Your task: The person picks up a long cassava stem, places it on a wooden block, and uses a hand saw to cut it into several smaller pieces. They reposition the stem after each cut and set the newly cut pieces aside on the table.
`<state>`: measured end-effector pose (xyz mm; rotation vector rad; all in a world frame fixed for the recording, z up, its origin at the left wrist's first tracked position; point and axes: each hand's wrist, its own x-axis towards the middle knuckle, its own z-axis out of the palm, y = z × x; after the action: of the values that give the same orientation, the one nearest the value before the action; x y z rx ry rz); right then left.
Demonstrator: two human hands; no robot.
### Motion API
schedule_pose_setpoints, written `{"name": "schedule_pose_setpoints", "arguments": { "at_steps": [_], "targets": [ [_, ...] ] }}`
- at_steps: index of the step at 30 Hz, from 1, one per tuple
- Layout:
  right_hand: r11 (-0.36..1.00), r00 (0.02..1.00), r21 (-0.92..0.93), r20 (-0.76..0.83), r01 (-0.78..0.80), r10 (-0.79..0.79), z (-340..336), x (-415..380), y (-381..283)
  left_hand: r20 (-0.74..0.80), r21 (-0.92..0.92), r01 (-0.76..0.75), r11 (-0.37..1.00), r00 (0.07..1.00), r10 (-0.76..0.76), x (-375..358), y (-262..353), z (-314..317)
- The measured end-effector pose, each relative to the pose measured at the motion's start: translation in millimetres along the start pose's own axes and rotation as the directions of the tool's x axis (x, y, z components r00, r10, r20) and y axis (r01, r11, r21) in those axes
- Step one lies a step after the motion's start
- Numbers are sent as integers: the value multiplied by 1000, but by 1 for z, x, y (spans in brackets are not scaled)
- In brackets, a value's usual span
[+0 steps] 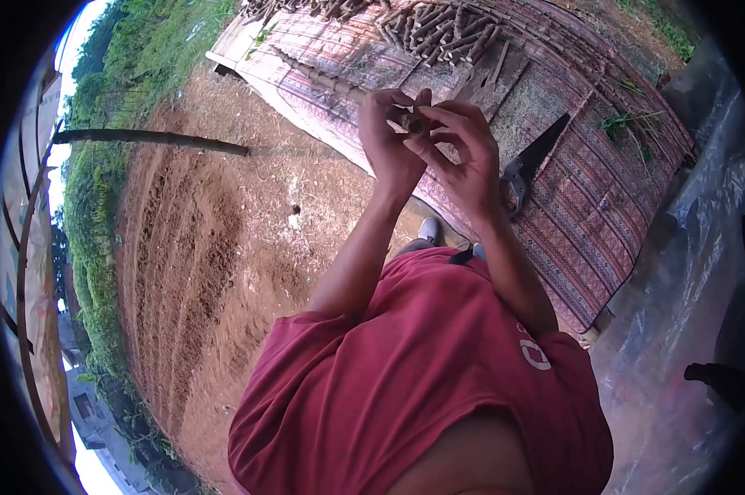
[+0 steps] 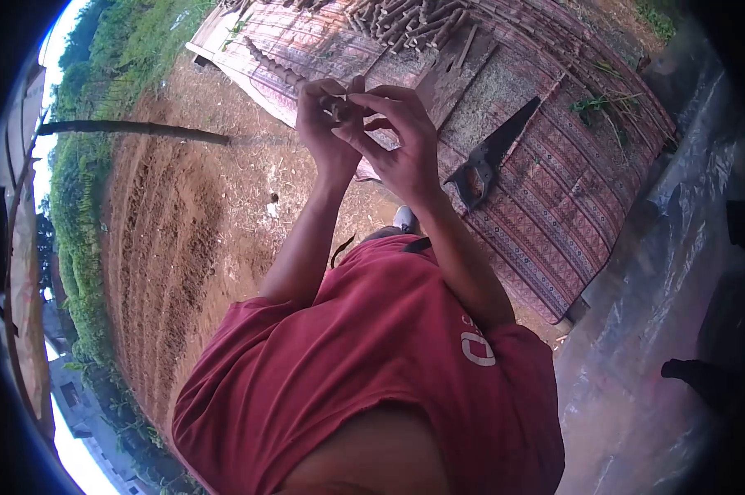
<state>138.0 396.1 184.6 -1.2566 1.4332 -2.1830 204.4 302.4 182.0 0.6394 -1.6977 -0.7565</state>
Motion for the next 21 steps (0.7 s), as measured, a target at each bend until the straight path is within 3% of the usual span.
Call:
{"name": "schedule_pose_setpoints", "arguments": {
  "at_steps": [3,6,7,10,14,21],
  "targets": [
    [997,999,78,45,-16,13,3,5,5,-6,-14,-32,999,999,32,-3,-6,-2],
    [993,997,103,59,-51,45,4,9,4,29,-202,46,978,999,-41,-5,-5,-2],
    [992,997,108,55,-57,51,4,9,5,27,-181,48,982,999,-44,-5,-5,-2],
    [982,996,166,33,-91,87,7,9,6,-51,-454,111,884,987,-150,-2,-1,8],
    [944,984,280,13,-176,179,11,12,1,-51,-336,57,940,996,-78,1,-3,8],
    [934,970,264,29,-241,241,-1,8,8,-10,-284,121,951,992,-129,-5,2,11]
  ]
}}
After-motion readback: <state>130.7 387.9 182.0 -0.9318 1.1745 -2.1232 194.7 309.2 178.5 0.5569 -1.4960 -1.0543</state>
